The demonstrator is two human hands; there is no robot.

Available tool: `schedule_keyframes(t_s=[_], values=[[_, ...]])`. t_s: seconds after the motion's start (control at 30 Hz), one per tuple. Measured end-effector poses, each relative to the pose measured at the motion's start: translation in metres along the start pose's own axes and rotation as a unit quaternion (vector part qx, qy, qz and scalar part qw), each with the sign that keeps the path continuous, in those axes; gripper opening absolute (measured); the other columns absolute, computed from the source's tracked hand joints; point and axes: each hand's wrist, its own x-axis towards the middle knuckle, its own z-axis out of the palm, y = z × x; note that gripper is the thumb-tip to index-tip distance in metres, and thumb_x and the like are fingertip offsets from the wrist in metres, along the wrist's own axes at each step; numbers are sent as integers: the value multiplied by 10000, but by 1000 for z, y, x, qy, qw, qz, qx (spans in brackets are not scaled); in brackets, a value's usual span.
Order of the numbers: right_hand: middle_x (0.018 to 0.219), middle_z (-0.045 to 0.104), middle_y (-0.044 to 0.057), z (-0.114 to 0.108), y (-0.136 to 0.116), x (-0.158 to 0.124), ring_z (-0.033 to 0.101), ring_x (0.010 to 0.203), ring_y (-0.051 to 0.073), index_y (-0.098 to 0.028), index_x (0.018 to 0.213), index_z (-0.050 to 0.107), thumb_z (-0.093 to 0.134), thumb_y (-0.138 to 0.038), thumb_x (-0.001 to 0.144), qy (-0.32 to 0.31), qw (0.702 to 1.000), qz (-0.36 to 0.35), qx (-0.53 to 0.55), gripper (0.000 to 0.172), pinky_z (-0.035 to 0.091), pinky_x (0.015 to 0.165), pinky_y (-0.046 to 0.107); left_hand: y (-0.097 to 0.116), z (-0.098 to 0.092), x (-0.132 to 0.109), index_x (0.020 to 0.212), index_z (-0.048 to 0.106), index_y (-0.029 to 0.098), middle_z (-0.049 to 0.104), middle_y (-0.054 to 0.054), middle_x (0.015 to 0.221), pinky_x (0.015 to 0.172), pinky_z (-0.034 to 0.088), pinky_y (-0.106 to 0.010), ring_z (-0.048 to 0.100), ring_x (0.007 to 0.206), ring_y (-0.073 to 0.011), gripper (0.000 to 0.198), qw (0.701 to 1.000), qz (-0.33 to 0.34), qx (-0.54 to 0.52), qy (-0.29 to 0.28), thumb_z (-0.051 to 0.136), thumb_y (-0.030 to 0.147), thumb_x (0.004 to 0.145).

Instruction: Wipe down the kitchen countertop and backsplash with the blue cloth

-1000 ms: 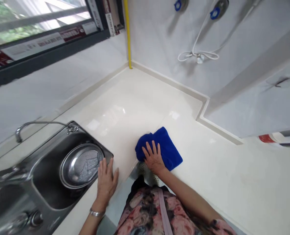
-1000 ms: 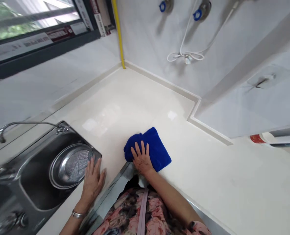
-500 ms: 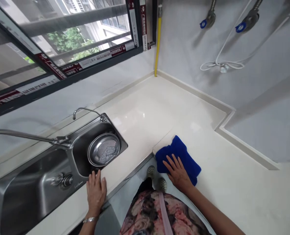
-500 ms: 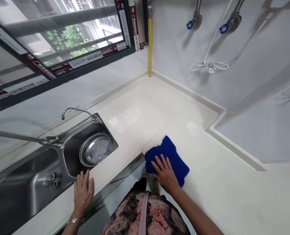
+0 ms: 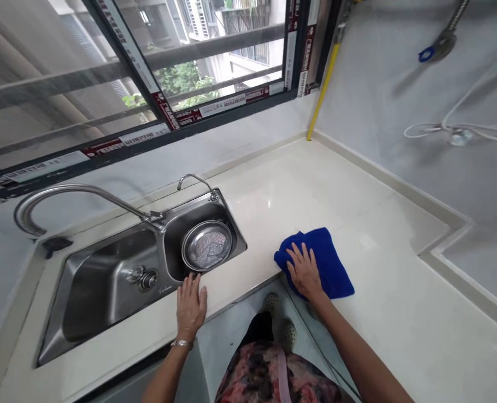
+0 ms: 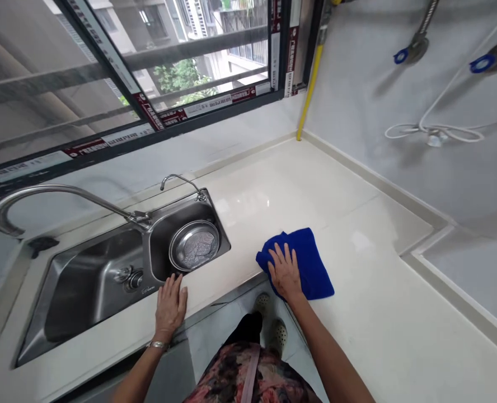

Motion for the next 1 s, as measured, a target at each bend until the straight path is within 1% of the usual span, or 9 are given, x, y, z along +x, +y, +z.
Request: schedule_keyframes(t_s=[0.1, 0.2, 0.3, 0.4, 0.5, 0.6, 0.7, 0.9, 1.0], values=[[1655, 387, 45, 9, -22, 21, 166, 1588, 308, -216, 1492, 531, 389, -294, 1047, -40, 997, -59, 21, 474, 197, 1270, 579, 1, 1, 0, 1439, 541, 109, 464, -213, 1557, 1236, 299, -637, 387, 1490, -347, 559, 1000, -3, 1, 3, 344, 447, 1040], [1661, 378, 32, 22, -65, 29, 194, 1579, 315, -223, 1482, 546, 431, -321, 1037, -60, 994, -79, 56, 469, 179, 1279, 571, 2, -1, 0, 1450, 535, 126, 468, -204, 1556, 1235, 298, -645, 391, 1488, -341, 547, 1000, -6, 0, -1, 355, 439, 1039], [1678, 341, 46, 36, -126, 24, 177, 1582, 336, -216, 1490, 536, 487, -389, 1025, -85, 987, -99, 92, 499, 173, 1282, 580, 2, -4, 0, 1459, 528, 135, 468, -185, 1563, 1236, 299, -649, 394, 1487, -338, 542, 1000, -10, -7, -14, 352, 431, 1041], [1691, 308, 73, 45, -180, 14, 150, 1586, 362, -205, 1508, 510, 480, -457, 1032, -129, 968, -169, 131, 540, 180, 1280, 601, 0, -5, -2, 1468, 520, 148, 468, -159, 1570, 1246, 291, -644, 383, 1497, -326, 526, 999, -17, -18, -22, 346, 409, 1046], [1687, 321, 60, 47, -206, 9, 147, 1588, 345, -212, 1518, 487, 427, -485, 1052, -172, 935, -262, 165, 543, 179, 1291, 591, -5, -4, -4, 1477, 513, 175, 476, -134, 1569, 1250, 299, -636, 383, 1502, -300, 506, 999, -21, -42, -25, 317, 372, 1053], [1684, 332, 34, 44, -198, 9, 123, 1597, 305, -228, 1526, 470, 408, -482, 1063, -201, 910, -317, 177, 532, 161, 1308, 565, -10, -1, -6, 1472, 515, 185, 490, -118, 1562, 1253, 317, -607, 389, 1501, -276, 494, 997, -28, -64, -15, 302, 350, 1058], [1686, 330, 16, 37, -168, 13, 109, 1602, 263, -254, 1534, 463, 457, -453, 1052, -216, 905, -330, 162, 521, 166, 1315, 537, -12, 3, -8, 1473, 512, 189, 494, -111, 1560, 1256, 320, -592, 386, 1503, -274, 485, 998, -27, -62, -11, 322, 347, 1056], [1702, 285, 31, 23, -93, 45, 140, 1595, 308, -284, 1565, 424, 560, -322, 983, -198, 948, -236, 73, 599, 235, 1278, 596, -13, 9, -12, 1487, 490, 172, 488, -137, 1560, 1253, 313, -580, 380, 1504, -294, 491, 1000, -1, -31, 3, 376, 352, 1044], [1703, 281, 29, 26, -75, 77, 139, 1595, 311, -288, 1577, 405, 529, -282, 980, -180, 958, -218, 42, 610, 233, 1275, 596, -15, 12, -14, 1494, 485, 198, 492, -130, 1558, 1249, 316, -581, 378, 1505, -301, 496, 1000, -1, -13, 7, 384, 357, 1035]])
